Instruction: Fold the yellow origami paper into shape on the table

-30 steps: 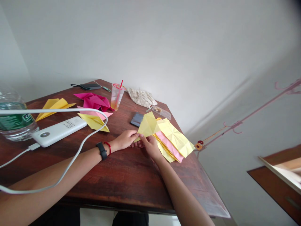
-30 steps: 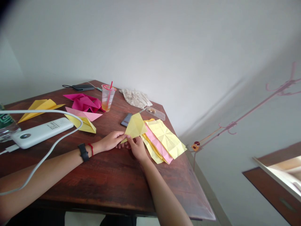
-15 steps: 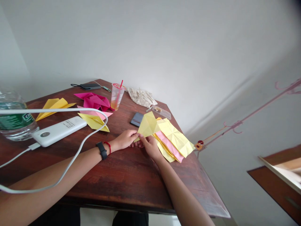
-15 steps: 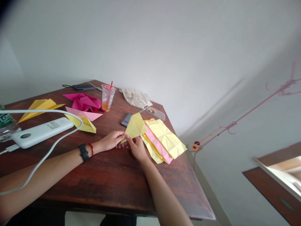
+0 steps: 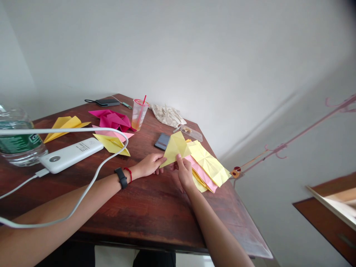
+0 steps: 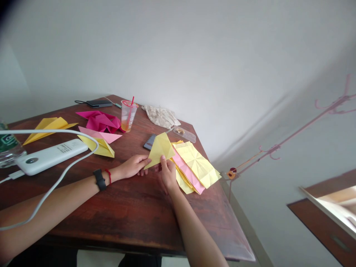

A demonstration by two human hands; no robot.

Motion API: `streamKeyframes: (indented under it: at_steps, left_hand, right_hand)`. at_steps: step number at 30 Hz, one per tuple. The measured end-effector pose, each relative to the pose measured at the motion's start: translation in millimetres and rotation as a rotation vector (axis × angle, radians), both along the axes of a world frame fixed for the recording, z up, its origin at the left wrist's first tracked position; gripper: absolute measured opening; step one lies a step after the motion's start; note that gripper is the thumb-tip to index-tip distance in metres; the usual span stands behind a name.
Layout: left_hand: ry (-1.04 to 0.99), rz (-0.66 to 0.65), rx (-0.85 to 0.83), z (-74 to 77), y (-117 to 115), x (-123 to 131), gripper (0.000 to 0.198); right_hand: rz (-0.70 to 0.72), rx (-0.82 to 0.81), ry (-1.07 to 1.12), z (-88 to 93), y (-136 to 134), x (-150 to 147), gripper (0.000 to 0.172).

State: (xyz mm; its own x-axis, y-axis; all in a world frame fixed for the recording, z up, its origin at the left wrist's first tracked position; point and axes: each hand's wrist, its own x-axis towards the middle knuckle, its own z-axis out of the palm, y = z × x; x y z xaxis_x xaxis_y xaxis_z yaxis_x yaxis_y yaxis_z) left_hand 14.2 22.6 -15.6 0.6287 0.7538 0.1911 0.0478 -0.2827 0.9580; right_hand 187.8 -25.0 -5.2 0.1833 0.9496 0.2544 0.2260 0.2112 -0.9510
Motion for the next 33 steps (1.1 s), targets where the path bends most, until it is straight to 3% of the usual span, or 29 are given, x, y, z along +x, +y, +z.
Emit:
streamKeyframes:
  at_steps: [6,13,15,21,26,33]
  left_hand:
    - [0.002,0.017,0.016,1.8,-1.3,0.3,0.039]
    - [-0.087,0.014,0.018,0.2,-2.1,2.1,0.042]
    - [-0.097,0.010,0.016,-0.1,-2.1,2.7,0.043]
    - [-0.072,0.021,0.002,2.5,-4.5,3.0,0.036]
    - [-0.063,0.059,-0.049,3.4,-5.7,3.7,0.035]
    - [-0.079,0.086,-0.199,4.1,0.8,2.2,0.050]
  right_hand:
    - [-0.125,0.106,0.052,-2.9,2.8,5.3,0.061]
    - [0.183,-0.072,-0.060,-5.7,2.6,-2.7,0.062]
    - [0.212,-0.086,-0.082,-5.9,1.4,-5.2,0.062]
    - [0.034,0.019,0.000,-3.3,2.6,-0.5,0.061]
    - [-0.108,0.106,0.103,-1.7,9.4,9.9,0.051]
    - [0.000,0.013,0.332,-1.8,14.5,10.1,0.049]
